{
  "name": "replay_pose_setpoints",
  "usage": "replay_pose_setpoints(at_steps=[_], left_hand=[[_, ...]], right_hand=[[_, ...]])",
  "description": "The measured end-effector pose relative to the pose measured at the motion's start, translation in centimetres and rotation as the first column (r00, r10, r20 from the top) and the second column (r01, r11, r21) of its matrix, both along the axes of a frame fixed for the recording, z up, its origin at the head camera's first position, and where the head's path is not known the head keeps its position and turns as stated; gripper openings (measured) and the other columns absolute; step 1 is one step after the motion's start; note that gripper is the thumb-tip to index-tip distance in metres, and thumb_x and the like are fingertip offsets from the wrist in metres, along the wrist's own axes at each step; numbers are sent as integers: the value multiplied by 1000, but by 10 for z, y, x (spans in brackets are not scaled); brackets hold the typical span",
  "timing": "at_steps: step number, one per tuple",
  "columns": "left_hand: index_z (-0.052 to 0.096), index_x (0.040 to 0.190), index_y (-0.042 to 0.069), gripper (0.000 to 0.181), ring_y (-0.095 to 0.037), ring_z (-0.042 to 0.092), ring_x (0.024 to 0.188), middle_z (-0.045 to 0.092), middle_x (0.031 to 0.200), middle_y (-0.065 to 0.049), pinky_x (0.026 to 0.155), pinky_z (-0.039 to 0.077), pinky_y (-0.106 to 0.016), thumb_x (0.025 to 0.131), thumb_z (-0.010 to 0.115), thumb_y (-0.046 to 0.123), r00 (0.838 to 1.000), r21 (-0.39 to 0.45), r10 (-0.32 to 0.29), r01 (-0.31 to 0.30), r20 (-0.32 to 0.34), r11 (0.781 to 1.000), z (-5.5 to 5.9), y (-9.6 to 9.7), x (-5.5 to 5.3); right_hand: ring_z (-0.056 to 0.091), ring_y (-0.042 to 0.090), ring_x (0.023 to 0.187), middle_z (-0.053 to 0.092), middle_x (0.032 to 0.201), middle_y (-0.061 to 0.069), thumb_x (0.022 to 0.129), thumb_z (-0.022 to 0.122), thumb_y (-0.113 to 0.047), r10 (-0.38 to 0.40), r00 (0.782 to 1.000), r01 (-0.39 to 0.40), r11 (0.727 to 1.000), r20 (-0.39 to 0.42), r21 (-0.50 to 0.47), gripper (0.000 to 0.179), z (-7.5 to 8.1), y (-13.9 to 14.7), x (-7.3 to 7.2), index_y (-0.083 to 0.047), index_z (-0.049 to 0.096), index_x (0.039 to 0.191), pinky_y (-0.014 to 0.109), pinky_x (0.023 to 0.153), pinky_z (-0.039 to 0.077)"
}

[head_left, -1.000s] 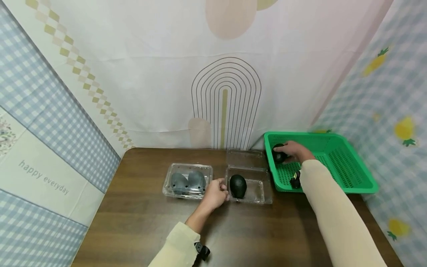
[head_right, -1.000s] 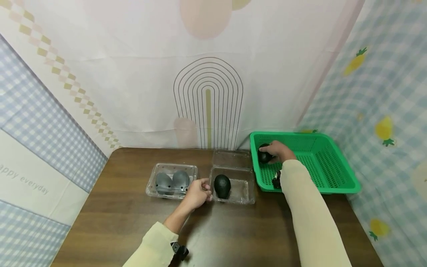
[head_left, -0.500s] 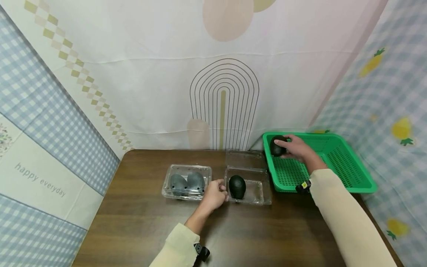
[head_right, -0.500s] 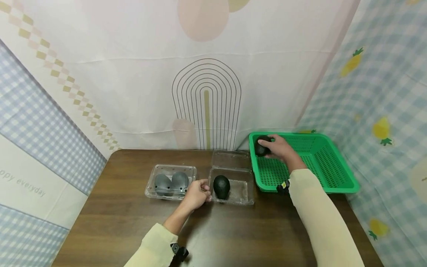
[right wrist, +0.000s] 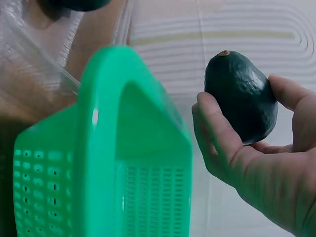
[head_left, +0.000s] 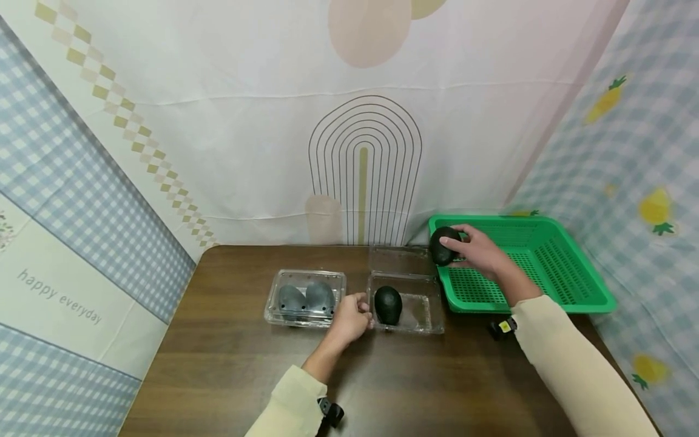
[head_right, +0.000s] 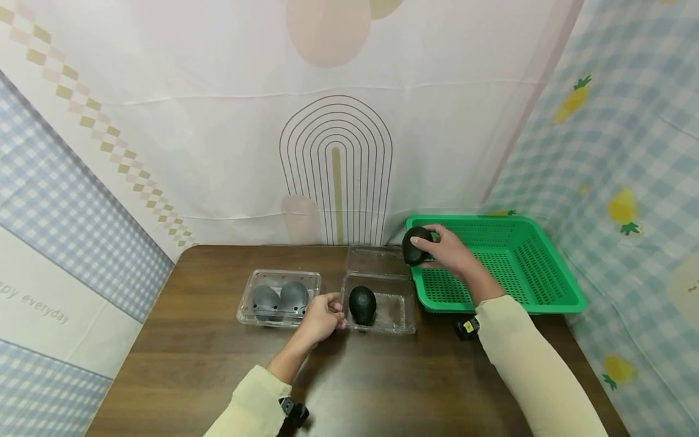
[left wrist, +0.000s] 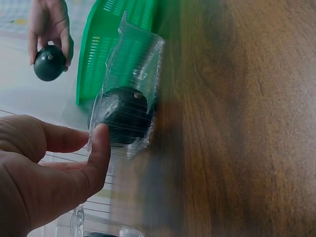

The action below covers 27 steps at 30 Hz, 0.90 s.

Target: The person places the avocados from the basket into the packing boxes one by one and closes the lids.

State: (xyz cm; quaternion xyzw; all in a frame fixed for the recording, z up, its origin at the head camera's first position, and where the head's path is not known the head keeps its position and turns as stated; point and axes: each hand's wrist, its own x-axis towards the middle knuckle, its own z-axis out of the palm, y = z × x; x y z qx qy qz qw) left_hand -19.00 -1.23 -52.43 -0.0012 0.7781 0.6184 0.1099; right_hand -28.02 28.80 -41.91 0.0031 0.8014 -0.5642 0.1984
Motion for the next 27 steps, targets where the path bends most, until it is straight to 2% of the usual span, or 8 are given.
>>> replay_pose_setpoints(at_steps=[2, 5, 9, 12, 16, 20, 27], left_hand=[[51, 138, -18, 54, -11, 58, 60, 59, 84, -7, 60, 65, -32, 84, 57, -20, 1000, -4, 2, -2, 1, 1000, 0, 0, 1], [51, 138, -18, 55, -11, 58, 60, 60, 85, -8, 58, 63, -27, 84, 57, -21, 1000, -6, 4, -4, 0, 1000, -1, -1, 1], [50, 139, -18, 55, -11, 58, 60, 59, 86, -9, 63, 66, -38, 84, 56, -21, 1000, 7, 2, -2, 3, 1000, -1, -1, 0], [51, 139, -18, 56, -10, 57, 59, 59, 86, -9, 63, 66, -40, 84, 56, -21, 1000, 10, 2, -2, 7, 1000, 0, -1, 1], [52, 139, -17, 55, -10, 58, 59, 60, 86, -9, 56, 62, -27, 84, 58, -20, 1000, -7, 3, -3, 0, 1000, 0, -1, 1], [53, 139, -15, 54, -11, 59, 61, 61, 86, -8, 55, 58, -21, 85, 59, -18, 1000, -51, -2, 1, -13, 999, 1, -1, 1], [55, 139, -13, 54, -9, 61, 63, 63, 87, -6, 58, 58, -21, 85, 62, -15, 999, -149, -7, 1, -43, 989, 4, -1, 3]], right_hand=[[44, 55, 138, 20, 158, 38, 105, 60, -37, 22, 1000, -21, 999, -14, 48, 82, 1, -5, 6, -5, 13, 165, 56, 104, 56], [58, 51, 126, 30, 153, 39, 103, 62, -43, 61, 997, -50, 981, -53, 187, 84, 1, -15, 16, -4, 18, 163, 53, 97, 61], [71, 39, 107, 39, 151, 37, 100, 63, -51, 137, 985, -83, 910, -106, 406, 86, 1, -30, 27, -4, 25, 162, 51, 89, 64], [70, 38, 106, 44, 150, 35, 100, 62, -54, 188, 974, -98, 855, -128, 510, 85, -2, -41, 33, -4, 28, 161, 54, 88, 61], [64, 43, 113, 51, 144, 33, 101, 62, -49, 247, 954, -106, 807, -169, 581, 80, -12, -53, 38, 2, 34, 157, 53, 84, 59], [61, 44, 113, 51, 140, 35, 102, 65, -41, 289, 936, -100, 767, -201, 634, 74, -24, -66, 44, 7, 39, 152, 52, 79, 59], [53, 48, 129, 45, 146, 36, 103, 64, -35, 331, 926, -112, 700, -182, 706, 70, -42, -87, 56, 4, 36, 154, 61, 97, 55]])
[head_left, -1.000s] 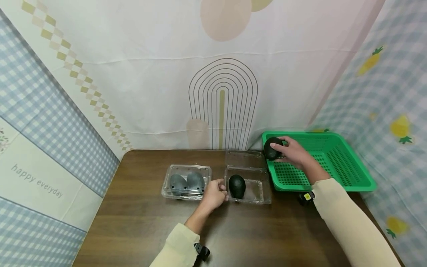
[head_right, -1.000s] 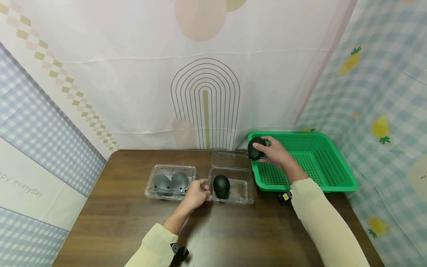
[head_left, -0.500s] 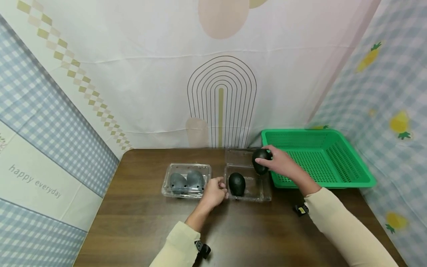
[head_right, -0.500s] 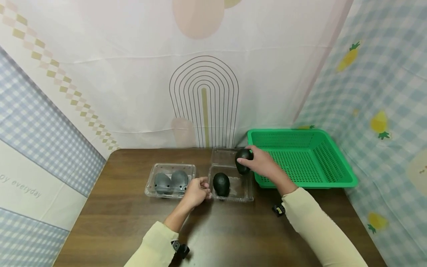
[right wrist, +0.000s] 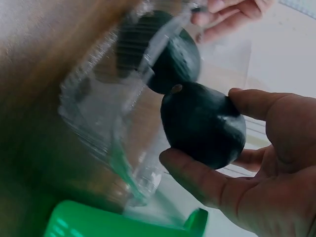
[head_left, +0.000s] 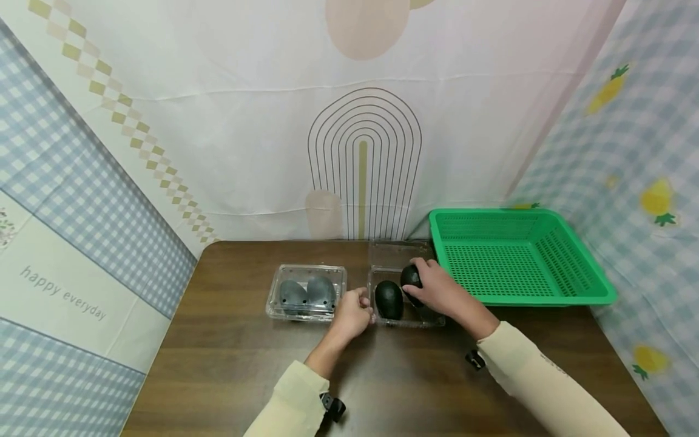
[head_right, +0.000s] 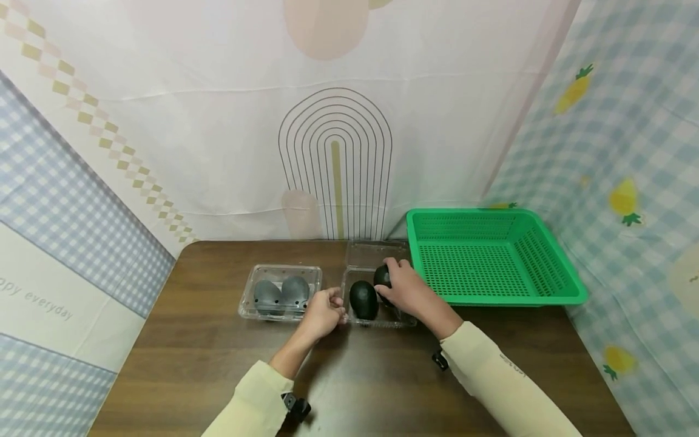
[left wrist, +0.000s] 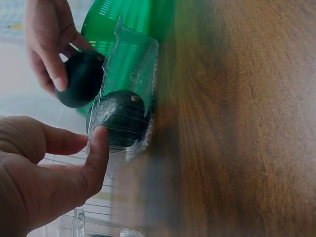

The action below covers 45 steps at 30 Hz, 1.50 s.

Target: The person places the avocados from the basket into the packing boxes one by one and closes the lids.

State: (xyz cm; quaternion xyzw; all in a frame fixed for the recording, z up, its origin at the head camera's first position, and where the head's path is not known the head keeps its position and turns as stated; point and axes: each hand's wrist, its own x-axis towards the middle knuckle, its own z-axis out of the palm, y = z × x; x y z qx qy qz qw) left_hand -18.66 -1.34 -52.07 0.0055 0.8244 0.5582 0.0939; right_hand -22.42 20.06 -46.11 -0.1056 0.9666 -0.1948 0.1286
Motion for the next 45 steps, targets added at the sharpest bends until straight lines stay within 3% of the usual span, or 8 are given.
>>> replay_pose_setpoints(at_steps=[6, 14, 23, 33, 39, 42, 45], left_hand=[[56, 138, -12, 54, -9, 63, 63, 65, 89, -8, 59, 58, -20, 86, 65, -13, 1000, -34, 6, -7, -11, 999, 1, 0, 0], [55, 139, -13, 55, -10, 64, 62, 66, 91, -11, 59, 60, -21, 85, 63, -15, 1000, -21, 15, -15, -11, 1000, 0, 0, 1], [55, 140, -12, 56, -11, 67, 68, 67, 96, -13, 62, 60, -20, 85, 64, -14, 999, -39, 14, -15, -35, 999, -4, 0, 1], [57, 139, -10, 55, -10, 68, 71, 67, 97, -11, 65, 59, -19, 85, 67, -11, 999, -65, 20, -23, -50, 998, -3, 0, 3], [60, 137, -10, 52, -12, 67, 77, 69, 97, -9, 72, 59, -24, 85, 68, -9, 997, -106, 24, -32, -73, 994, -4, -2, 4], [61, 135, -10, 51, -15, 68, 81, 69, 96, -9, 76, 59, -29, 85, 69, -8, 996, -123, 18, -29, -92, 992, -4, -2, 4], [61, 135, -10, 51, -16, 67, 83, 69, 95, -8, 77, 58, -30, 84, 70, -9, 994, -129, 15, -29, -104, 991, -4, -2, 4]], right_hand=[[51, 50, 133, 43, 148, 36, 103, 65, -34, -28, 999, 27, 999, 39, 36, 71, -13, -7, 5, 3, 35, 155, 63, 101, 53], [57, 47, 127, 50, 143, 37, 102, 66, -32, -17, 1000, 15, 996, 20, 90, 72, -32, -9, 8, 11, 34, 150, 59, 99, 55], [59, 47, 123, 52, 140, 37, 102, 67, -31, -23, 1000, 24, 994, -4, 102, 68, -46, -7, 14, 10, 40, 148, 59, 98, 56], [60, 49, 120, 51, 139, 38, 104, 63, -30, -25, 998, 32, 990, -54, 136, 66, -44, -10, 18, 11, 39, 149, 59, 97, 57], [58, 51, 122, 51, 138, 39, 103, 64, -28, -4, 990, 27, 986, -138, 165, 63, -40, -10, 24, 14, 42, 145, 61, 103, 53], [56, 52, 124, 51, 139, 38, 103, 64, -25, 4, 982, 23, 990, -188, 140, 60, -37, -7, 31, 14, 44, 144, 62, 105, 51], [54, 50, 128, 51, 141, 35, 103, 62, -22, -21, 979, 33, 998, -205, 55, 56, -33, -1, 40, 12, 46, 144, 62, 105, 51]])
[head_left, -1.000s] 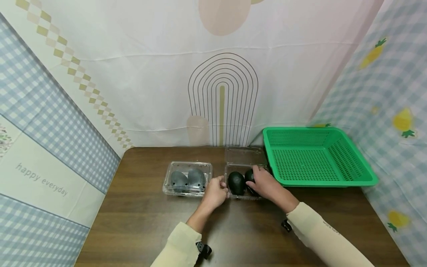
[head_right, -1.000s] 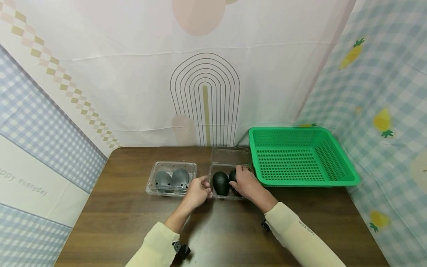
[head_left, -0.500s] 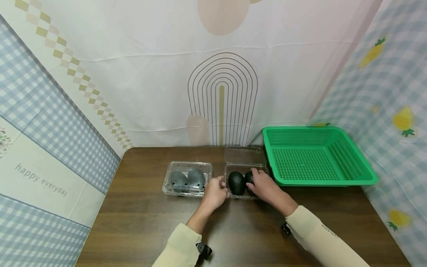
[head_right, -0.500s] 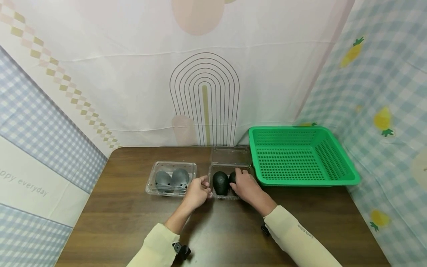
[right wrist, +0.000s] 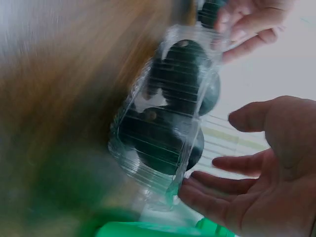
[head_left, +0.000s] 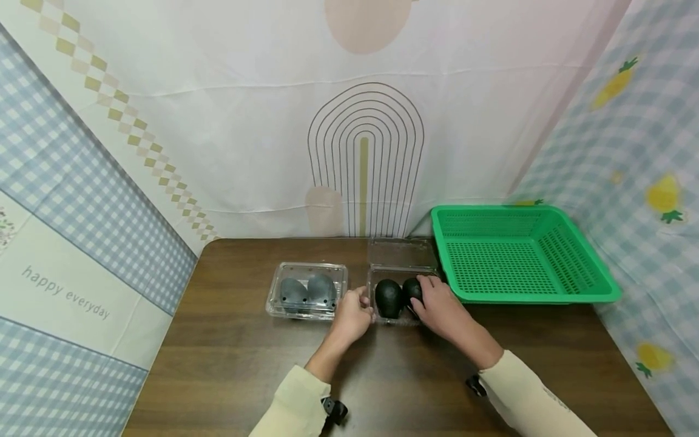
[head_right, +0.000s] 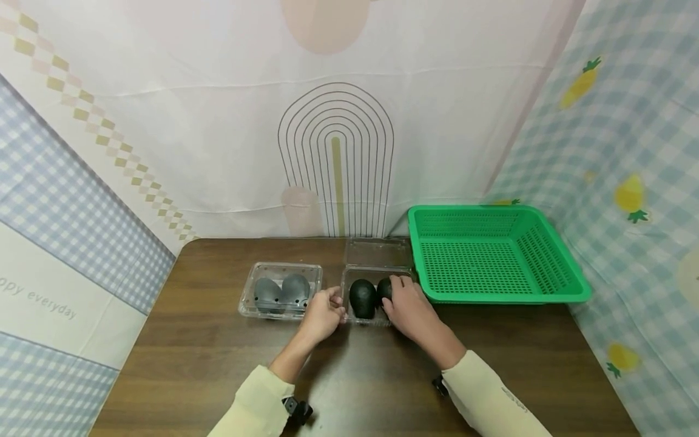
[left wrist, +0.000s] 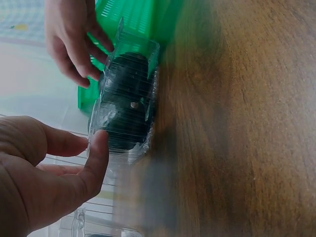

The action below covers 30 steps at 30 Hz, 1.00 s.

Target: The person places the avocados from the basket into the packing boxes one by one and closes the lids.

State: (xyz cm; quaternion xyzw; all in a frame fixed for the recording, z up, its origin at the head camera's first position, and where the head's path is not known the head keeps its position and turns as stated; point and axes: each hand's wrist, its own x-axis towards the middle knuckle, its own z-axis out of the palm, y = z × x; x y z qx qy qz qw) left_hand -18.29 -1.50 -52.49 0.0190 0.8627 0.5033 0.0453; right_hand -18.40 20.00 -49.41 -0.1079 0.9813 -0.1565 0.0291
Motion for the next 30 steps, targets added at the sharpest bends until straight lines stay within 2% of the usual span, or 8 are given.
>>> replay_pose_setpoints(at_steps=[3, 7, 11, 14, 18, 21, 25, 30], left_hand=[[61, 134, -11, 51, -17, 67, 84, 68, 94, -8, 78, 58, -31, 84, 69, -9, 1000, -2, 1, -1, -8, 1000, 0, 0, 0], [61, 133, -12, 49, -14, 66, 82, 67, 93, -8, 77, 58, -29, 84, 67, -8, 999, -12, -7, 6, -35, 1000, 1, -1, 1], [60, 133, -14, 50, -11, 65, 78, 66, 93, -9, 72, 57, -24, 84, 67, -9, 999, 9, -12, 12, -35, 1000, 2, -1, 1], [59, 135, -13, 51, -13, 67, 78, 66, 94, -9, 72, 58, -23, 85, 67, -10, 1000, 19, -10, 10, -13, 1000, 1, -1, 0], [59, 137, -11, 52, -14, 69, 79, 67, 96, -10, 73, 59, -25, 85, 68, -10, 1000, 11, -10, 10, 5, 1000, 0, 0, 0], [59, 136, -11, 52, -15, 69, 78, 68, 97, -12, 73, 59, -26, 85, 68, -10, 1000, 15, -8, 8, 6, 1000, 1, 0, 0], [59, 136, -11, 52, -14, 69, 75, 68, 97, -13, 70, 59, -24, 84, 67, -11, 1000, 29, -11, 11, 7, 1000, 2, 0, 0], [59, 136, -12, 52, -15, 67, 76, 69, 96, -15, 70, 58, -23, 85, 66, -11, 1000, 26, -14, 14, -3, 1000, 3, 0, 1]], right_hand=[[53, 46, 132, 52, 143, 31, 103, 62, -20, -10, 1000, 8, 996, -16, -89, 51, 2, 7, 12, 7, 50, 144, 61, 105, 52], [57, 40, 128, 58, 139, 24, 101, 64, -17, -1, 995, -13, 991, -99, -136, 42, 0, 14, 31, 2, 57, 138, 58, 101, 56], [66, 28, 105, 66, 123, 15, 99, 65, -12, -33, 987, 0, 979, -159, -204, 29, -5, 23, 47, -3, 66, 127, 45, 83, 61], [62, 17, 91, 67, 111, 8, 100, 63, -9, -86, 987, 48, 963, -134, -267, 23, -11, 33, 54, -5, 68, 122, 33, 70, 57], [60, 14, 91, 66, 107, 4, 101, 61, -9, -141, 988, 115, 948, -68, -296, 21, -15, 48, 59, -8, 69, 120, 28, 68, 54], [60, 14, 91, 66, 108, 3, 101, 60, -10, -145, 988, 120, 947, -61, -297, 20, -17, 54, 60, -9, 70, 118, 28, 69, 54], [60, 11, 88, 66, 104, 1, 100, 60, -8, -93, 987, 50, 954, -131, -296, 19, -11, 51, 58, -10, 70, 117, 27, 67, 54], [58, 10, 82, 65, 100, 0, 102, 58, -9, -4, 982, -52, 957, -191, -286, 20, 16, 39, 42, -10, 69, 119, 25, 63, 53]])
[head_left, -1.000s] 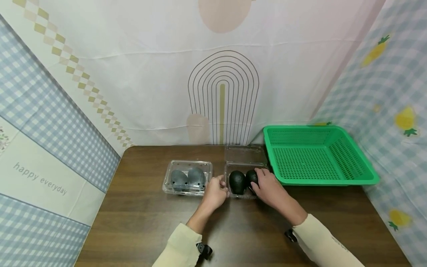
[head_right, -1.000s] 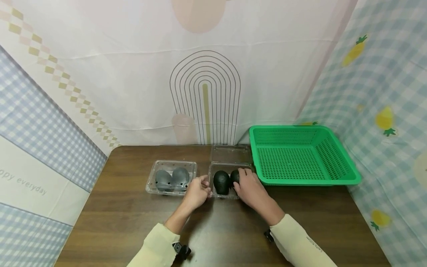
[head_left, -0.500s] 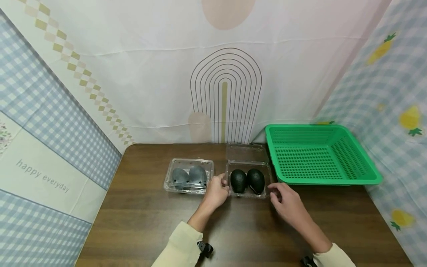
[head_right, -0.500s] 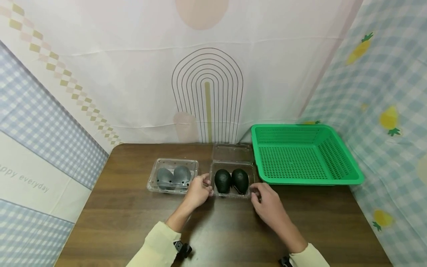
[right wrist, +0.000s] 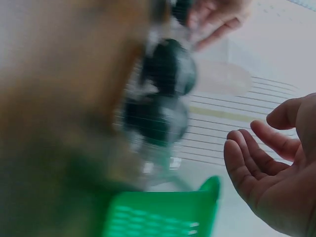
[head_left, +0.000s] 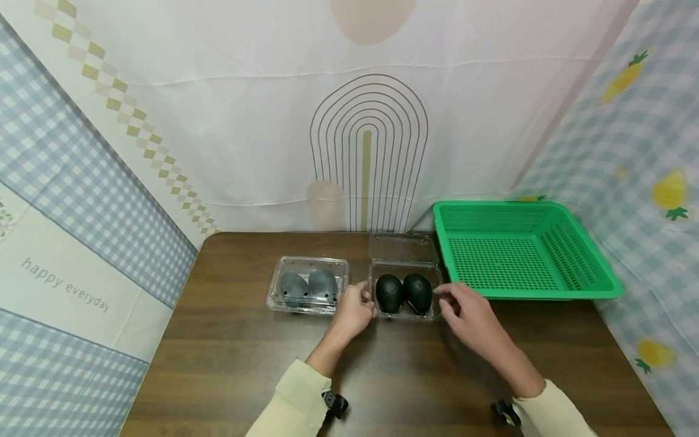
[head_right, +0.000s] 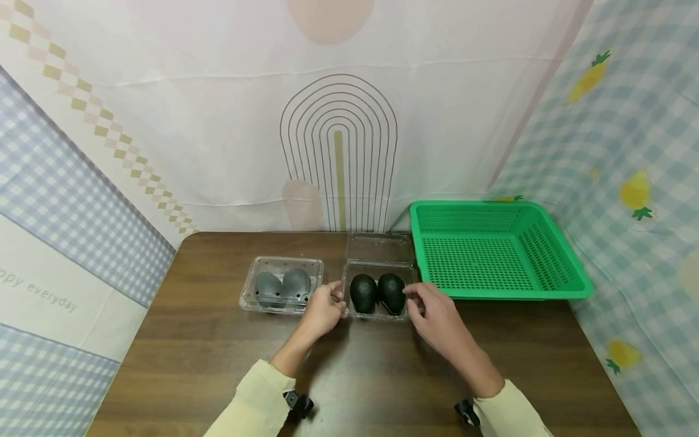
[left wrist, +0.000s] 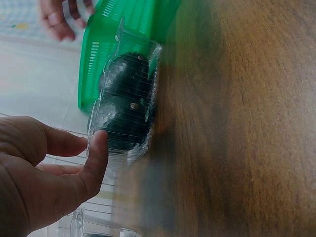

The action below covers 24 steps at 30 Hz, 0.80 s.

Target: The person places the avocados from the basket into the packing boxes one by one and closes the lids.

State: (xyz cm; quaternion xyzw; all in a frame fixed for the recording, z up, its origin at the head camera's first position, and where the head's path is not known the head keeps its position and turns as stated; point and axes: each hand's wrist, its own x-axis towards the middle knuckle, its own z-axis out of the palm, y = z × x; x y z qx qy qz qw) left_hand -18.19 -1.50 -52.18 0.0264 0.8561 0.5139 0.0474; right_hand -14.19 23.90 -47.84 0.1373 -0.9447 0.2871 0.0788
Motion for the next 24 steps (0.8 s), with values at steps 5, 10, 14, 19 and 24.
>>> replay_pose_setpoints(at_steps=[5, 10, 14, 19, 24], left_hand=[[58, 136, -12, 52, -18, 65, 81, 68, 95, -13, 72, 58, -25, 84, 66, -11, 1000, -2, 3, -3, -8, 1000, 0, 1, 0], [61, 134, -10, 51, -22, 63, 87, 65, 94, -9, 79, 58, -34, 84, 68, -10, 999, -49, 14, -16, -30, 999, 2, 0, 2], [62, 133, -10, 50, -28, 63, 92, 66, 97, -11, 86, 57, -43, 84, 70, -8, 998, -83, 20, -25, -61, 996, 3, -1, 2], [61, 133, -11, 50, -31, 63, 97, 67, 101, -13, 90, 57, -47, 84, 70, -8, 997, -86, 8, -14, -75, 996, 2, -1, 1], [60, 134, -12, 51, -31, 63, 98, 67, 102, -13, 91, 57, -47, 84, 69, -8, 998, -77, 10, -15, -67, 997, 1, 0, 2]], right_hand=[[60, 16, 88, 64, 109, 8, 105, 53, -16, 0, 998, -2, 1000, 69, 31, 25, 26, -9, -25, -6, 64, 126, 31, 67, 54], [63, 30, 103, 60, 132, 20, 107, 51, -21, -27, 971, 6, 996, 236, 87, 40, 28, -18, -42, -2, 54, 141, 45, 82, 57], [51, 43, 134, 43, 155, 26, 107, 52, -23, -23, 947, -6, 996, 320, 91, 51, 20, -26, -50, -1, 43, 152, 63, 105, 51], [44, 45, 142, 40, 156, 27, 107, 53, -20, -7, 956, -25, 994, 295, 104, 51, 9, -29, -49, 1, 42, 152, 65, 110, 46], [46, 44, 140, 44, 154, 26, 105, 57, -17, 22, 984, -41, 994, 178, 106, 47, -11, -22, -26, 0, 49, 147, 63, 108, 49]])
